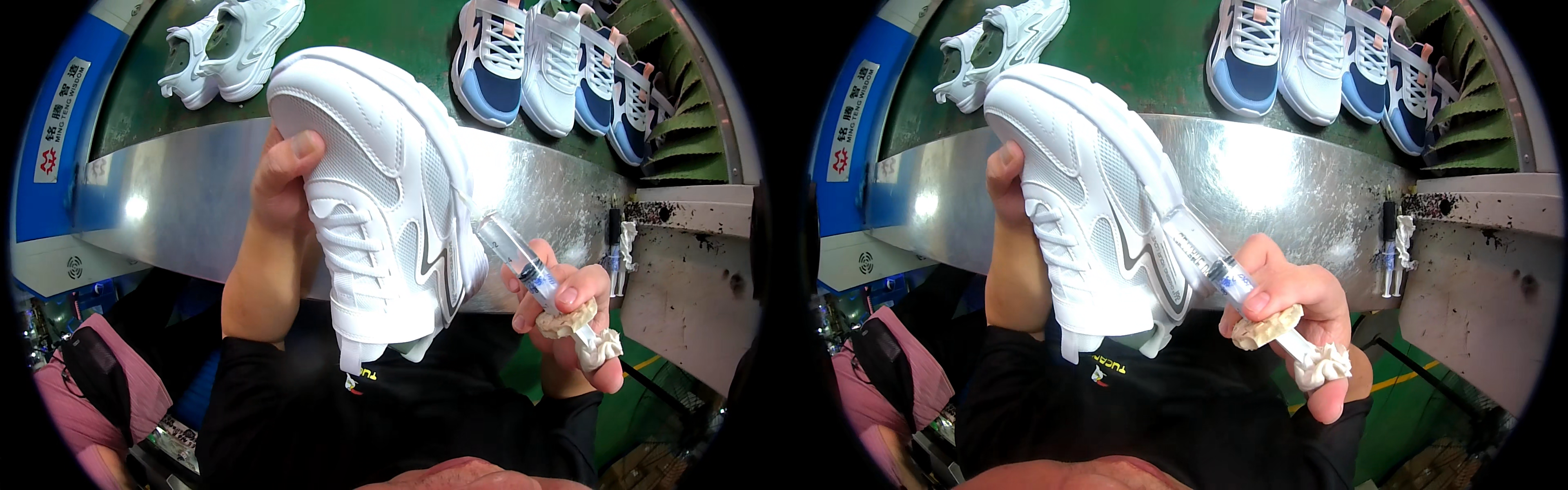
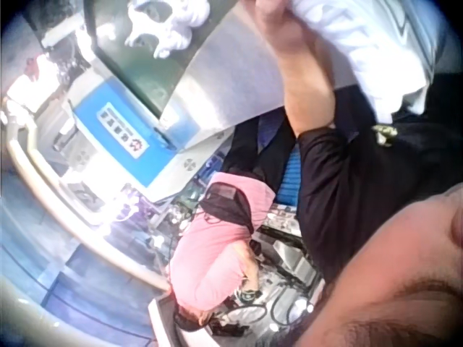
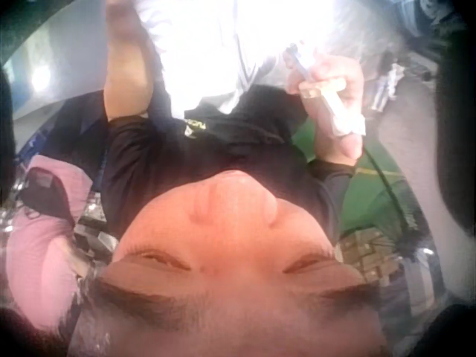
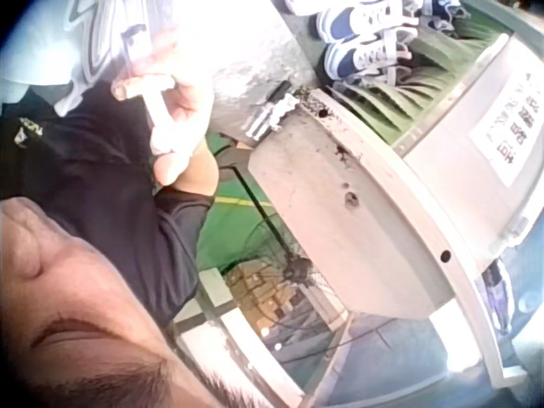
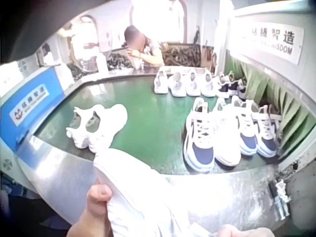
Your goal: The person applies glue to the sole edges of several sneakers using a syringe. They handle multiple shoes one at a time, rotating each to reach different seams, then place them on a metal workbench. The process is repeated for different shoe models and colors.
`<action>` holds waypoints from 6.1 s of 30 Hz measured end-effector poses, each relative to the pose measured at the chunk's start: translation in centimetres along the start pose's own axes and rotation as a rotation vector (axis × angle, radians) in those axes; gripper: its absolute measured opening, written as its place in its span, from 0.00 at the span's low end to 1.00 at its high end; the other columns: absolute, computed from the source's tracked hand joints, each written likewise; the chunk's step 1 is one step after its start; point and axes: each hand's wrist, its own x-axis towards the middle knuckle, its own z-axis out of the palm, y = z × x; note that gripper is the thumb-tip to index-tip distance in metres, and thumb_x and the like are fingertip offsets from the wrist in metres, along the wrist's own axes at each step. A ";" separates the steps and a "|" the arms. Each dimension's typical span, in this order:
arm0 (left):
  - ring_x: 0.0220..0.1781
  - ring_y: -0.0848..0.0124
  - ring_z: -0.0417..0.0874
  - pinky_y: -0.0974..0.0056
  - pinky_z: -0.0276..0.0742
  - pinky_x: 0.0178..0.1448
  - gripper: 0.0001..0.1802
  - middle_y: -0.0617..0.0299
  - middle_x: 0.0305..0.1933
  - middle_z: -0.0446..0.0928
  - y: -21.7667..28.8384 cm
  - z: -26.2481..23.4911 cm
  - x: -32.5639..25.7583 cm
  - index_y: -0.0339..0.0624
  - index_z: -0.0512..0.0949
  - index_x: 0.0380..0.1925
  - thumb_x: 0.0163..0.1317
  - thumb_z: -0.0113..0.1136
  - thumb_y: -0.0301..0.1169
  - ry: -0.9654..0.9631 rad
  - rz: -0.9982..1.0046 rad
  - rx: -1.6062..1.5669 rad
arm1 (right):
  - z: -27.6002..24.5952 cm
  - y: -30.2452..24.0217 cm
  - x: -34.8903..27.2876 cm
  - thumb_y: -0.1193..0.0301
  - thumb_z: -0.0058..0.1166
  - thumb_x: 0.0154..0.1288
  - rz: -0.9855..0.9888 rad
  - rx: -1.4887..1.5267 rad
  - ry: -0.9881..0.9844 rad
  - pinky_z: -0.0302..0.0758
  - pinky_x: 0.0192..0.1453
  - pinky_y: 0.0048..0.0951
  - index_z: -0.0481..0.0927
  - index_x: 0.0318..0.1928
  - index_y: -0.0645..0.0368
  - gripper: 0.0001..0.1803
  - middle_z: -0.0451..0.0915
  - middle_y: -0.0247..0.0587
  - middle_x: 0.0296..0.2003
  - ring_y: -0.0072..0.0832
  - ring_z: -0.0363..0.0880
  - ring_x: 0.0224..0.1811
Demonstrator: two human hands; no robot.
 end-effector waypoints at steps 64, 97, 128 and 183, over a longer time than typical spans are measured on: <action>0.64 0.56 0.68 0.53 0.61 0.69 0.40 0.45 0.64 0.64 3.0 -1.6 -17.9 0.28 0.54 0.64 0.56 0.62 0.35 0.545 -0.400 0.351 | 0.0 7.2 -7.2 0.46 0.73 0.34 -0.037 -0.298 0.115 0.62 0.40 0.27 0.76 0.49 0.61 0.43 0.81 0.33 0.39 0.29 0.65 0.32; 0.66 0.59 0.66 0.52 0.59 0.69 0.34 0.54 0.62 0.68 -9.6 4.2 -18.7 0.39 0.63 0.62 0.51 0.51 0.12 0.101 -0.813 -0.648 | 3.2 -5.4 -8.9 0.39 0.71 0.33 0.376 -0.295 -0.077 0.53 0.35 0.25 0.79 0.45 0.59 0.43 0.83 0.34 0.32 0.22 0.64 0.27; 0.53 0.67 0.78 0.62 0.78 0.55 0.16 0.59 0.51 0.77 -14.1 9.2 -9.5 0.41 0.74 0.50 0.61 0.57 0.23 -0.086 -0.679 -0.580 | 5.9 -5.9 -12.5 0.55 0.65 0.51 0.026 -1.389 -0.060 0.53 0.25 0.23 0.80 0.38 0.54 0.20 0.72 0.24 0.21 0.22 0.54 0.17; 0.27 0.80 0.70 0.74 0.66 0.32 0.17 0.68 0.28 0.67 1.4 -6.1 8.0 0.37 0.69 0.41 0.60 0.62 0.35 0.329 0.086 1.095 | -6.0 -5.8 -14.5 0.79 0.60 0.46 0.323 -1.781 0.230 0.71 0.35 0.35 0.75 0.31 0.59 0.10 0.72 0.42 0.33 0.39 0.72 0.32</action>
